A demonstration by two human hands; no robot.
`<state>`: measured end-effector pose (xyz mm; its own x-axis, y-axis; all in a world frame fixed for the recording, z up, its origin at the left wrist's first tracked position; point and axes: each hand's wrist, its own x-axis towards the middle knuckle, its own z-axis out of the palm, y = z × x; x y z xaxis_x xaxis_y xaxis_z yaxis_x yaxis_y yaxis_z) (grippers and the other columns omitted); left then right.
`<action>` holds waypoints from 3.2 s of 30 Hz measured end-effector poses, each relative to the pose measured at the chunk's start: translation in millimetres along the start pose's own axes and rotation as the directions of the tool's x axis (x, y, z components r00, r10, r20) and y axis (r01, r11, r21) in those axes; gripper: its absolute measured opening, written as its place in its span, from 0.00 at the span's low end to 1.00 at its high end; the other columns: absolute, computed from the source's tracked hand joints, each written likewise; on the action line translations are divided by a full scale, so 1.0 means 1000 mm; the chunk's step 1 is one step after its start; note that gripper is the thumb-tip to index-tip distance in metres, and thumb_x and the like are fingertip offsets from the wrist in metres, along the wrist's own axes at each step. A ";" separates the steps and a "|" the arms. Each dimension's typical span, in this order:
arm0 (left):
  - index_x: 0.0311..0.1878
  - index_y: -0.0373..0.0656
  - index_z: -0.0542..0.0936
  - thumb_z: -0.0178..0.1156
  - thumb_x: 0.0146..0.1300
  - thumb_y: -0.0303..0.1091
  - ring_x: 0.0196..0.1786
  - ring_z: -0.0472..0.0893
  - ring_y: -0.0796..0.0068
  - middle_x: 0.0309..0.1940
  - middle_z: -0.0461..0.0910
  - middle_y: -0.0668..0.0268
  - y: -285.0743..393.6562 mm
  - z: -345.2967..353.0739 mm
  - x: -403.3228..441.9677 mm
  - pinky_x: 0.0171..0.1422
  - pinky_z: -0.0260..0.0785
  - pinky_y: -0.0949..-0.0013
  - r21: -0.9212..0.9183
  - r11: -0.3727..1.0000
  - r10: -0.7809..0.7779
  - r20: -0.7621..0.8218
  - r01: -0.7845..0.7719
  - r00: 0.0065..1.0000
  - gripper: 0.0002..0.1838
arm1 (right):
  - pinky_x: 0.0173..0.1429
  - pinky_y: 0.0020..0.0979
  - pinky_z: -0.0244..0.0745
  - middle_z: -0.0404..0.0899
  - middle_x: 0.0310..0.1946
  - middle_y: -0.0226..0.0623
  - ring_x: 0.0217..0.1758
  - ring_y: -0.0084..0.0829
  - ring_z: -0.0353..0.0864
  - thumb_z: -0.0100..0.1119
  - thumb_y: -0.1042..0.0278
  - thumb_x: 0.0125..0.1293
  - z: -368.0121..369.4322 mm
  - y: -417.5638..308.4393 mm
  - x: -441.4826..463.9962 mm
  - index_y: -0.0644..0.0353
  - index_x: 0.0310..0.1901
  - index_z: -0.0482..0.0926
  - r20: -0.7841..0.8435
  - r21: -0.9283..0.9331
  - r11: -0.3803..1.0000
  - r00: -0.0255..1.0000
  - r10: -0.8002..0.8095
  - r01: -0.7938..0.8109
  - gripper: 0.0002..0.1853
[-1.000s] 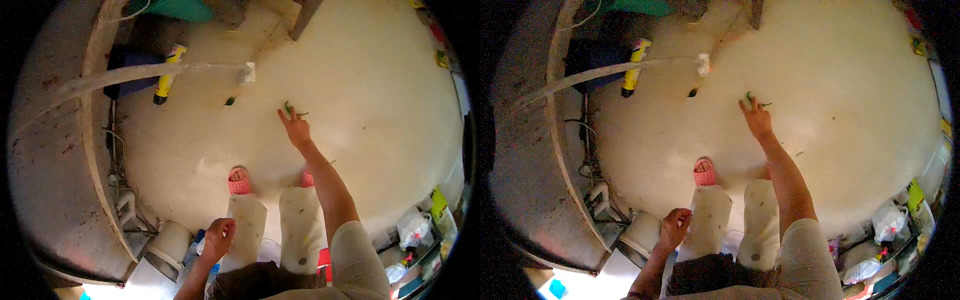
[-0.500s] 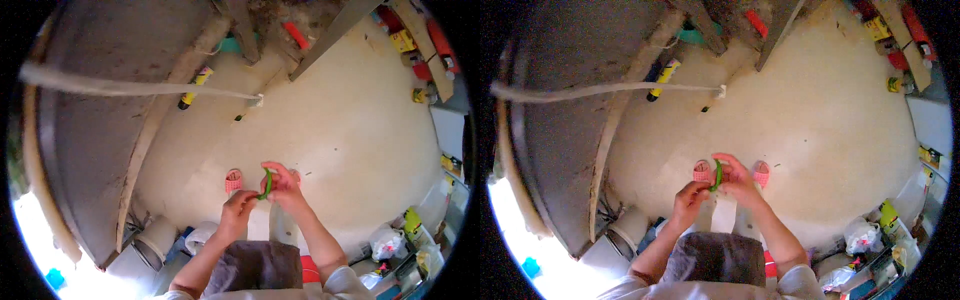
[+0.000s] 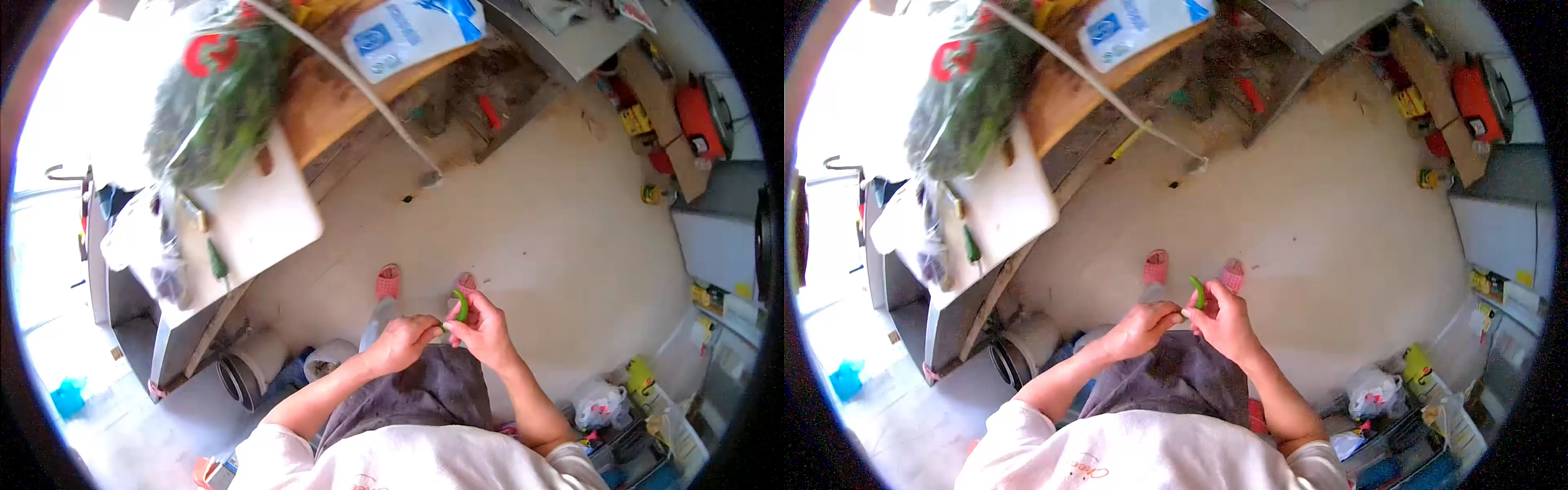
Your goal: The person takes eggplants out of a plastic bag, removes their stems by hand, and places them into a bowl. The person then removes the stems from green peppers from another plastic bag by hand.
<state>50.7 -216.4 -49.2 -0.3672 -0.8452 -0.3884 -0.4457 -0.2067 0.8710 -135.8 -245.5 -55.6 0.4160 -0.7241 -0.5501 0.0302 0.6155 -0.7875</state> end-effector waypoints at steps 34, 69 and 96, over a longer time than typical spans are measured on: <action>0.43 0.42 0.74 0.69 0.54 0.41 0.25 0.79 0.58 0.22 0.77 0.61 -0.002 -0.222 -0.119 0.30 0.69 0.60 0.221 0.876 -0.053 -0.838 0.428 0.543 0.19 | 0.22 0.21 0.69 0.75 0.27 0.31 0.21 0.18 0.72 0.59 0.79 0.59 0.252 -0.157 0.093 0.61 0.33 0.73 0.183 -0.123 0.992 0.981 0.057 -0.035 0.05; 0.42 0.34 0.78 0.58 0.59 0.21 0.24 0.77 0.66 0.23 0.77 0.60 0.109 -0.285 -0.114 0.30 0.67 0.69 0.003 0.962 0.176 -0.770 -0.273 0.613 0.07 | 0.14 0.32 0.61 0.72 0.17 0.42 0.10 0.31 0.67 0.52 0.66 0.60 0.273 -0.304 0.151 0.64 0.32 0.72 0.745 -0.127 0.922 0.578 0.332 -0.366 0.09; 0.50 0.34 0.77 0.50 0.68 0.23 0.23 0.70 0.83 0.30 0.76 0.64 0.014 -0.366 -0.225 0.21 0.59 0.82 -0.640 0.139 -0.479 -0.711 -0.756 0.514 0.10 | 0.28 0.22 0.75 0.80 0.26 0.33 0.24 0.20 0.79 0.54 0.81 0.60 0.374 -0.463 0.223 0.65 0.37 0.79 0.350 -0.341 0.559 0.654 -0.671 0.755 0.06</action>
<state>426.1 -209.3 160.7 0.6055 -0.6863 -0.4030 0.7379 0.2943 0.6074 283.2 -575.7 290.5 0.5698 -0.7778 0.2653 0.0211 -0.3089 -0.9509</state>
